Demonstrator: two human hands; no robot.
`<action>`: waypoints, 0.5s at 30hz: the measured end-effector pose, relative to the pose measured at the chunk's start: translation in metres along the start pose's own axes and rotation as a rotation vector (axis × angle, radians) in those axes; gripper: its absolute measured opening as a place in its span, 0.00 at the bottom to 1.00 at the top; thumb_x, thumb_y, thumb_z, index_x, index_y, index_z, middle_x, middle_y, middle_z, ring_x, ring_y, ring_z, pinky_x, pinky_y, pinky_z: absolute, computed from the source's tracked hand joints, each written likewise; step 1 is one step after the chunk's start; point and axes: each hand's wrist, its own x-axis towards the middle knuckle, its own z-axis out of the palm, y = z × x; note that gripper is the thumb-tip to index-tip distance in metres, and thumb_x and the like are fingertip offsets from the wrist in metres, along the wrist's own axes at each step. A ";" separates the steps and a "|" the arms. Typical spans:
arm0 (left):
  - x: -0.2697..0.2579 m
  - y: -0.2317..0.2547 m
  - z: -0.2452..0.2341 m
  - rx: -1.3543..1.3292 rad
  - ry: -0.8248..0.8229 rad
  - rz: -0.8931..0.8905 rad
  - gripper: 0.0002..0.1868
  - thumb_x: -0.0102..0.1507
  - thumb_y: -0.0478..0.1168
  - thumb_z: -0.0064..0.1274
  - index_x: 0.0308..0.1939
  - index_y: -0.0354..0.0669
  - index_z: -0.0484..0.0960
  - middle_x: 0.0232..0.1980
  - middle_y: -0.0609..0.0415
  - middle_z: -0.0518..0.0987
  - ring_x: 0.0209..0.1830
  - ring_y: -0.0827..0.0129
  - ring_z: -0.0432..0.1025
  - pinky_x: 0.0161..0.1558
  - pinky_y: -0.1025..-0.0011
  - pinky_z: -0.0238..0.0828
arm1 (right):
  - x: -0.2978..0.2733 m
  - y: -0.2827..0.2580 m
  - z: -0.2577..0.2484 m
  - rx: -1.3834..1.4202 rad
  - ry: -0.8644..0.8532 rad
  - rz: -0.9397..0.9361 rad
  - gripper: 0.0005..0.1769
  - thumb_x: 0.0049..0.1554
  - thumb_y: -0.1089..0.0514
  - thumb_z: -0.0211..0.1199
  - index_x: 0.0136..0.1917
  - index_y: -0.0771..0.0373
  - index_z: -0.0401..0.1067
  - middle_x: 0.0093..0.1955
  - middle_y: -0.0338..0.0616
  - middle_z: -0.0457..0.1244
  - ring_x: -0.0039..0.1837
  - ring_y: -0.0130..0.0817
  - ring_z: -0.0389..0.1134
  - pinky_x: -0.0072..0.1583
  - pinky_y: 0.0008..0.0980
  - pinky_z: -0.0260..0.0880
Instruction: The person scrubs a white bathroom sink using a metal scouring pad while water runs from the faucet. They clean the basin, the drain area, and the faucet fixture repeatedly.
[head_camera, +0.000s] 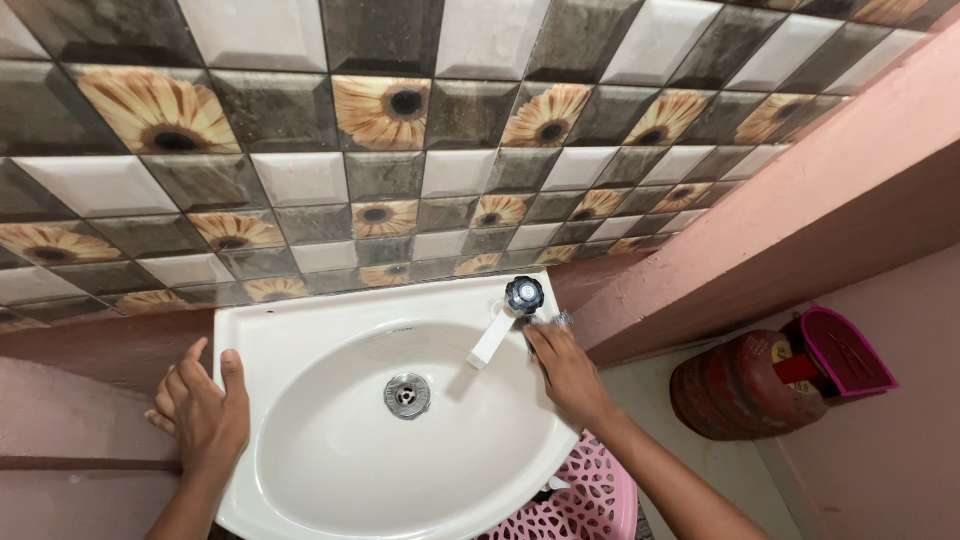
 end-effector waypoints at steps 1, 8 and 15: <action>0.000 0.000 0.000 0.000 0.001 0.005 0.40 0.69 0.71 0.24 0.76 0.53 0.57 0.77 0.35 0.54 0.83 0.47 0.35 0.74 0.34 0.18 | 0.011 0.004 0.002 -0.007 -0.022 0.030 0.21 0.61 0.59 0.56 0.68 0.65 0.66 0.68 0.55 0.60 0.71 0.54 0.59 0.73 0.49 0.55; -0.003 0.002 -0.002 -0.011 0.015 0.033 0.37 0.71 0.67 0.29 0.77 0.50 0.57 0.76 0.34 0.56 0.83 0.45 0.37 0.74 0.33 0.18 | 0.055 0.036 -0.007 0.036 -0.265 0.158 0.23 0.64 0.51 0.53 0.67 0.66 0.65 0.68 0.58 0.59 0.73 0.56 0.58 0.75 0.50 0.54; -0.004 0.002 -0.004 -0.074 0.026 0.042 0.35 0.72 0.64 0.31 0.76 0.49 0.57 0.76 0.32 0.55 0.82 0.44 0.37 0.74 0.33 0.18 | -0.043 0.023 -0.015 0.149 -0.224 0.008 0.35 0.68 0.38 0.33 0.75 0.61 0.62 0.77 0.62 0.54 0.79 0.59 0.50 0.76 0.56 0.48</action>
